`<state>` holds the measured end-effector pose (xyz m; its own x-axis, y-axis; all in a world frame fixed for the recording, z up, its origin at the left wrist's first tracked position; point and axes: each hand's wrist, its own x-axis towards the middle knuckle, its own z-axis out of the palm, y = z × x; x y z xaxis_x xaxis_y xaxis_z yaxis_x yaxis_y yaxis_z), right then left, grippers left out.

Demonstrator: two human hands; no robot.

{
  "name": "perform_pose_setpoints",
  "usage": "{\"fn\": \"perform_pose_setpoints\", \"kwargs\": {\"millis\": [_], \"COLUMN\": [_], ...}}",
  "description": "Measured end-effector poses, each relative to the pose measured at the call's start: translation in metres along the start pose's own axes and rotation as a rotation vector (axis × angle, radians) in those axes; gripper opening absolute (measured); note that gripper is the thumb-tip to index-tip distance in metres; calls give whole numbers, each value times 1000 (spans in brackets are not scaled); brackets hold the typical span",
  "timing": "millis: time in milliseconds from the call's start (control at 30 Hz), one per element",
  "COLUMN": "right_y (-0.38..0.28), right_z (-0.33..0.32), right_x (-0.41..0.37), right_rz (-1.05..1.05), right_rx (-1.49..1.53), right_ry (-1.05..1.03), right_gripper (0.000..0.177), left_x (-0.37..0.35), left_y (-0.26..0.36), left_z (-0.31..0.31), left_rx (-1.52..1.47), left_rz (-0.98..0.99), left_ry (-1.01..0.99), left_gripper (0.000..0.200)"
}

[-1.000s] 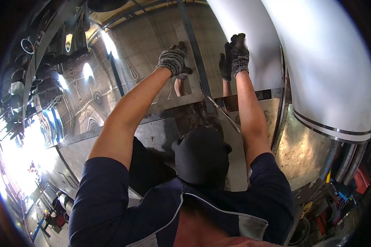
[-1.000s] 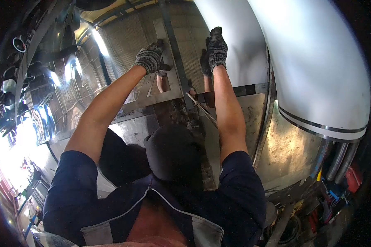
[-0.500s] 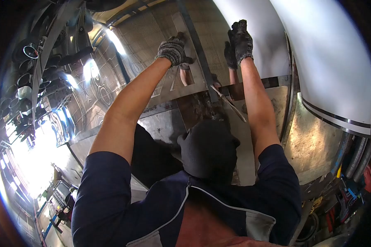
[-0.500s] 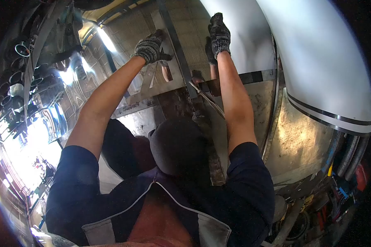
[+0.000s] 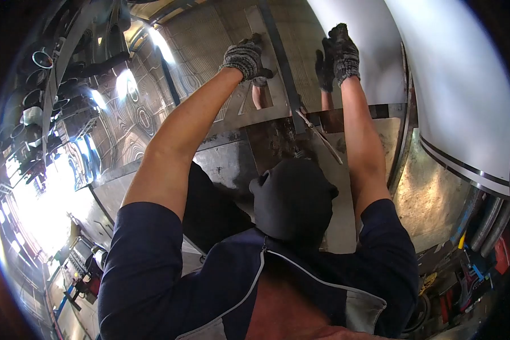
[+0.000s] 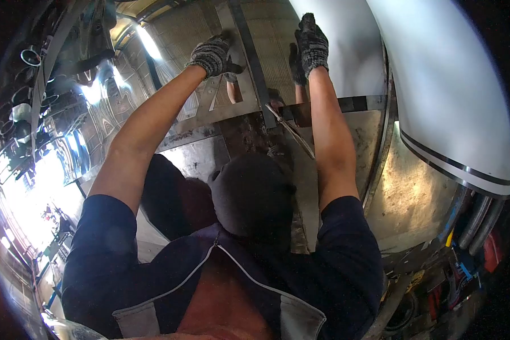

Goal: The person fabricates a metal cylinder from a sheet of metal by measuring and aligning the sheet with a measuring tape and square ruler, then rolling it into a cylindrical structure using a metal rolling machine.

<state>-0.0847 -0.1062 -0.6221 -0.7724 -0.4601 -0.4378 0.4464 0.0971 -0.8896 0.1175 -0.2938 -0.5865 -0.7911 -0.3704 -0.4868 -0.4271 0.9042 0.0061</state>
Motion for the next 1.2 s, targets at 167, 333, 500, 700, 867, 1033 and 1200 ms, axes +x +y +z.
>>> {"fn": "perform_pose_setpoints", "kwargs": {"millis": [167,333,500,700,867,1033,1200], "right_y": [-25,-5,91,104,88,88,92], "right_z": [6,20,32,26,23,21,24], "right_x": [-82,-199,-226,-244,-241,-251,-244], "right_rz": [235,-850,326,159,90,97,84], "right_rx": [300,-881,-628,-752,-825,-848,-860], "right_ry": [-198,-620,-1216,-1139,-1051,-1005,-1000], "right_gripper": [46,29,38,38,38,38,38], "left_x": [-18,-23,-23,-43,-11,-36,-25], "left_y": [13,9,5,8,-3,3,1], "left_z": [-32,-25,-19,-32,-48,-17,-7], "left_rx": [3,-11,-11,-72,-69,-146,-176], "left_rz": [-9,-6,26,-12,-15,-10,-8], "left_ry": [-64,-2,-32,-16,121,28,36], "left_gripper": [118,109,114,114,114,115,115]}}
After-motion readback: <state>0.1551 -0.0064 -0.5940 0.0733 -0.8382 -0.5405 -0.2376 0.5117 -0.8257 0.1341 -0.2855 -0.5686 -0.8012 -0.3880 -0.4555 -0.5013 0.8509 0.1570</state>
